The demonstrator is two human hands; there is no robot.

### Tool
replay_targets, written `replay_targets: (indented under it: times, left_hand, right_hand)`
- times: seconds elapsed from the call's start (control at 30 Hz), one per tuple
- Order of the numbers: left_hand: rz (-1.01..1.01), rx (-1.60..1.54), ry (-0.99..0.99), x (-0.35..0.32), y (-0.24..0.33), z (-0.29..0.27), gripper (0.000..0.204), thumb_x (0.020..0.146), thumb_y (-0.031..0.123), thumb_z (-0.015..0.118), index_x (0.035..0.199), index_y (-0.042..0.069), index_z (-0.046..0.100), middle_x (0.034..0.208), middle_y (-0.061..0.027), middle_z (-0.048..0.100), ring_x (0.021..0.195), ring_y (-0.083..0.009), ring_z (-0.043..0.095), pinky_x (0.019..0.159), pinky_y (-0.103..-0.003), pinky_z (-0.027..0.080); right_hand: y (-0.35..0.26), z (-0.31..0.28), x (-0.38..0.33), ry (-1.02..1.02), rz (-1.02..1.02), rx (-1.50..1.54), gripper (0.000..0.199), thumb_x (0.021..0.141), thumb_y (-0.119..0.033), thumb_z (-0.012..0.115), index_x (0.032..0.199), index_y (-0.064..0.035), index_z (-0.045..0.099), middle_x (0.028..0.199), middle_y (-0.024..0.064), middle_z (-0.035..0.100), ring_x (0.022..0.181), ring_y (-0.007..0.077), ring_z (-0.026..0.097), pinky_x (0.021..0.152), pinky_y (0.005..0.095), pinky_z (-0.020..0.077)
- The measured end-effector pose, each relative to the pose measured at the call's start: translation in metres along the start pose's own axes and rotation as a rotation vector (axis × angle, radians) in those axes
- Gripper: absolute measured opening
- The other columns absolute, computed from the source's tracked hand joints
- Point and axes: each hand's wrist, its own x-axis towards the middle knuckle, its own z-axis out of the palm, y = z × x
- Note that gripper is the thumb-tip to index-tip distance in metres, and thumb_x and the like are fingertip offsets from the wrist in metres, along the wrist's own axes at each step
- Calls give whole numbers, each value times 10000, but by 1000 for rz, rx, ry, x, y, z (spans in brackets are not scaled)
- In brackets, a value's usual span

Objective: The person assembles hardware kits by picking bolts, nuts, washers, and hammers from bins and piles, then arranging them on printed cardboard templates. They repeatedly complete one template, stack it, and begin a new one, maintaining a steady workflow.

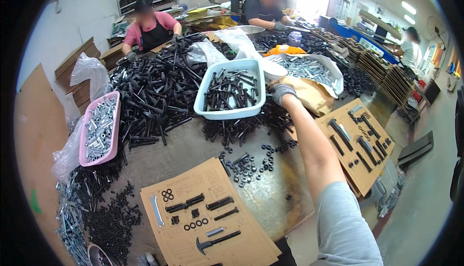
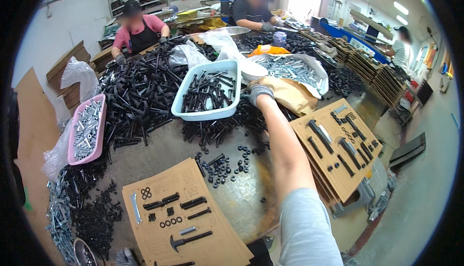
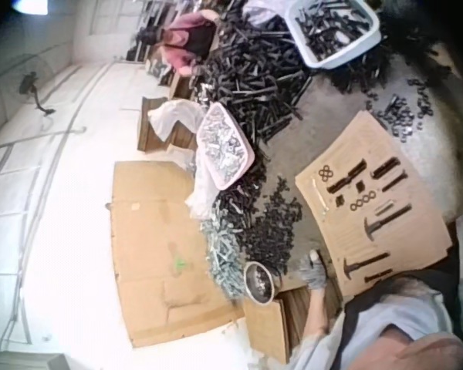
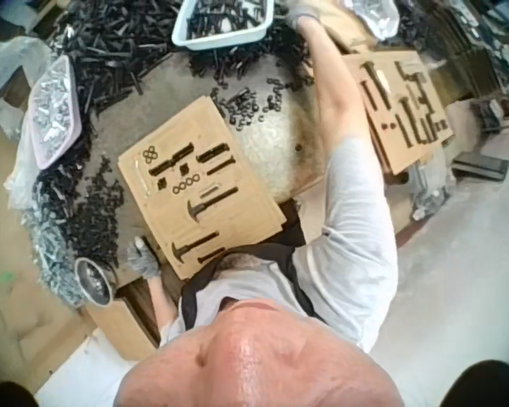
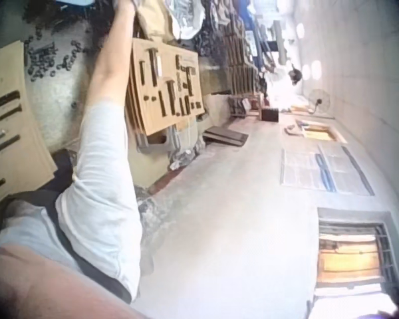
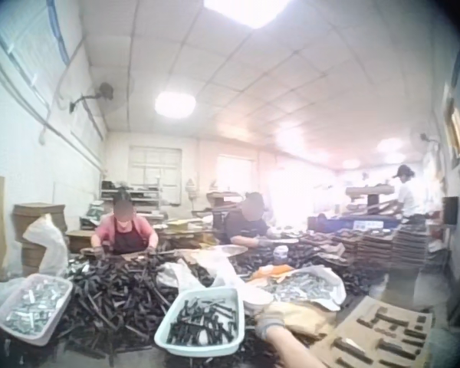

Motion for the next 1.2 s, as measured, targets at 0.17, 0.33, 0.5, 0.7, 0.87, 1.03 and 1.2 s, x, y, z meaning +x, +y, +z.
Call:
replay_targets:
  times: [0.17,0.33,0.5,0.7,0.87,1.03,1.2]
  left_hand:
    - [-80,-97,-15,16,36,-13,315,923,300,583,837,6,654,713,-165,610,586,-322,543,554,-413,438]
    - [-105,58,-72,1,27,-39,328,920,330,580,856,22,671,726,-160,626,583,-315,552,553,-408,447]
    - [-64,211,-44,-16,-10,-12,341,899,372,597,950,50,697,829,-156,676,667,-338,611,598,-414,493]
    - [-88,109,-55,-14,-6,-11,336,892,383,603,998,79,701,870,-184,676,702,-361,617,637,-438,505]
    - [-160,-17,-165,-1,11,-18,355,912,378,574,990,51,691,908,-193,675,714,-336,615,664,-417,503]
    - [-128,-83,-59,-1,2,5,221,886,207,534,791,18,598,736,-180,581,667,-334,529,647,-423,422]
    - [-222,-72,-218,0,-3,-16,185,865,160,561,956,35,664,917,-181,644,813,-334,588,748,-398,457]
  right_hand:
    - [-3,43,43,8,74,-23,563,864,-346,579,1313,-17,493,1403,188,427,1289,314,433,1049,391,383]
    - [-62,8,-1,-80,46,78,476,897,-320,493,1266,-22,533,1334,213,492,1211,352,500,995,415,417]
    - [-53,-39,-3,-24,441,1866,147,878,-97,567,1024,-82,578,815,90,600,667,164,595,472,291,519]
    - [-140,-69,-41,-27,-224,-222,293,806,-209,606,1050,-65,681,1017,134,682,912,286,660,765,417,534]
    - [-175,-65,-66,-160,-174,-406,283,782,-168,622,1042,-103,713,1107,128,670,976,290,659,775,432,534]
    - [-109,-61,-34,250,-125,-178,381,805,-268,606,1123,-62,641,1087,182,655,986,318,638,847,416,504]
    - [-153,-132,-220,137,-323,69,359,853,-294,604,1100,-35,623,966,209,662,895,301,650,807,388,482]
